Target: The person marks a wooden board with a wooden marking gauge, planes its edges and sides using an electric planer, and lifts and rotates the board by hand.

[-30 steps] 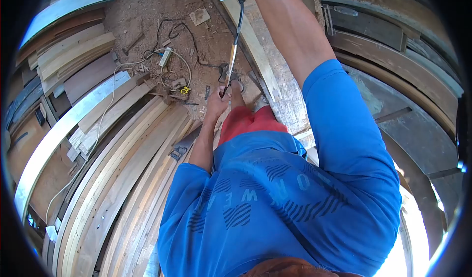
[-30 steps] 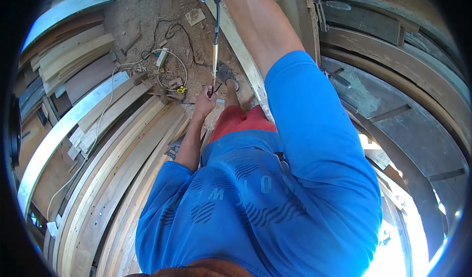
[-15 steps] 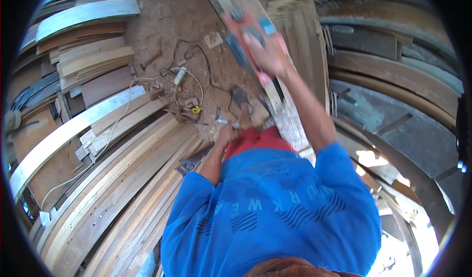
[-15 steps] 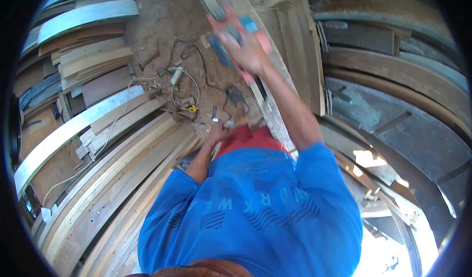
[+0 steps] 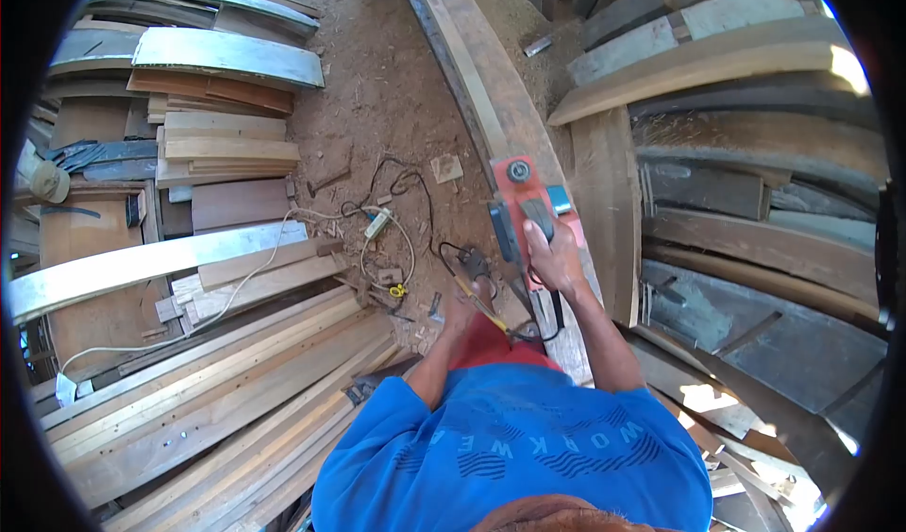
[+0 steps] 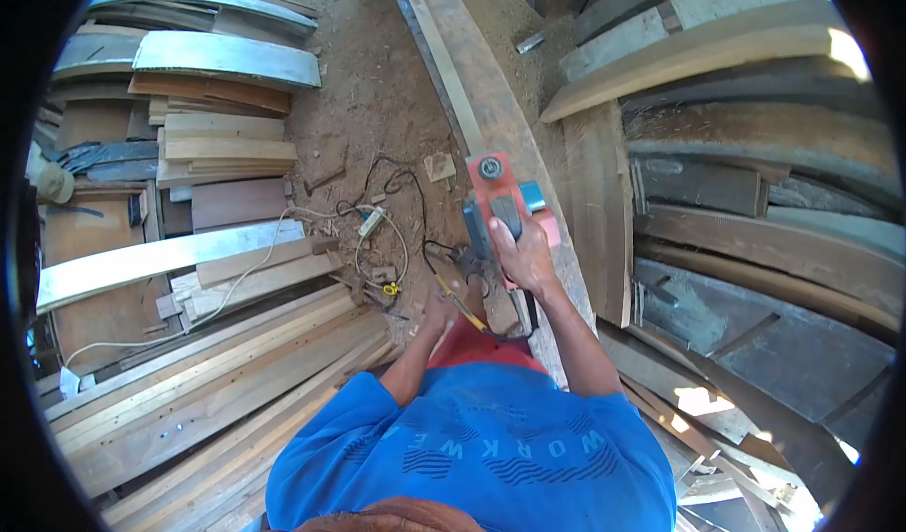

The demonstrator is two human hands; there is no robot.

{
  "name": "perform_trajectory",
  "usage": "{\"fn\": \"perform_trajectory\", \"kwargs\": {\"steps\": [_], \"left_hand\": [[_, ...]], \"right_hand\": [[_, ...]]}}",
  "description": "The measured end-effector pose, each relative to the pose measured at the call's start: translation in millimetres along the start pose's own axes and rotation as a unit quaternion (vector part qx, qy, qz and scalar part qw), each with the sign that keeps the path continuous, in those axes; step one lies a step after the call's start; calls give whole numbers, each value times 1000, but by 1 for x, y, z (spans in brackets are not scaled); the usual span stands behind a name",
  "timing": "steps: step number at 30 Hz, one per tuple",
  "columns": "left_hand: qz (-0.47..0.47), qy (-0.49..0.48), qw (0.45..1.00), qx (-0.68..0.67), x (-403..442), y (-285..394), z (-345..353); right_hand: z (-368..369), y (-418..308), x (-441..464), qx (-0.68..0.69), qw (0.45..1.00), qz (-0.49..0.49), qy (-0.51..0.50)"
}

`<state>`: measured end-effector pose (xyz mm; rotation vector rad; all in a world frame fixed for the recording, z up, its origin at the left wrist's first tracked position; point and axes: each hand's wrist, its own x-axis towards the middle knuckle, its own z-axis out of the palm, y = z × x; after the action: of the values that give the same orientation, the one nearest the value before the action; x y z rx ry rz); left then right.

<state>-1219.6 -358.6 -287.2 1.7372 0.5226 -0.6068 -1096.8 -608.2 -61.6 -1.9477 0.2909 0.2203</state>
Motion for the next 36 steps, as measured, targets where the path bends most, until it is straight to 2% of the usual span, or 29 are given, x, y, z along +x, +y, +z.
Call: {"fn": "perform_trajectory", "kwargs": {"steps": [2,3,4,6,7,9,12,13,15,18,22,25,26,28,29,30,33,36], "left_hand": [[82,-97,988,-82,26,-27,29],[65,-126,987,-75,25,-9,41],[48,-155,985,-67,14,22,50],[77,-152,985,-33,-23,114,60],[80,-180,980,22,-21,125,68],[84,-236,959,134,-18,135,80],[100,-232,953,169,-14,128,87],[79,-258,947,172,-12,133,84],[100,-263,946,160,-10,127,85],[96,-273,942,170,-6,119,84],[83,-292,936,179,-3,112,88],[58,-279,941,183,-5,111,87],[72,-274,943,172,-7,115,84],[99,-262,948,148,-11,126,81],[89,-317,932,152,-7,125,81],[93,-298,936,163,-8,124,82],[98,-260,942,189,-12,118,83],[90,-265,942,188,-11,116,83]], "right_hand": [[15,-17,59,22,999,-17,28],[21,-31,87,38,999,-15,32],[21,-53,115,65,998,4,22],[33,-63,188,56,997,-29,47],[34,-81,216,55,997,-19,46],[31,-116,274,45,998,-6,37],[31,-154,343,53,998,6,11],[35,-154,371,83,997,-2,-4],[41,-153,410,144,989,-21,-32],[39,-143,415,216,973,-10,-79],[30,-127,344,190,979,-11,-68],[22,-106,246,107,993,3,-39],[24,-73,212,104,993,9,-49],[16,-56,134,93,995,-7,-36],[12,-48,95,88,996,-15,-29],[11,-48,74,90,996,15,-18],[17,-35,71,94,996,2,-5],[27,-56,127,20,995,-78,53]]}}
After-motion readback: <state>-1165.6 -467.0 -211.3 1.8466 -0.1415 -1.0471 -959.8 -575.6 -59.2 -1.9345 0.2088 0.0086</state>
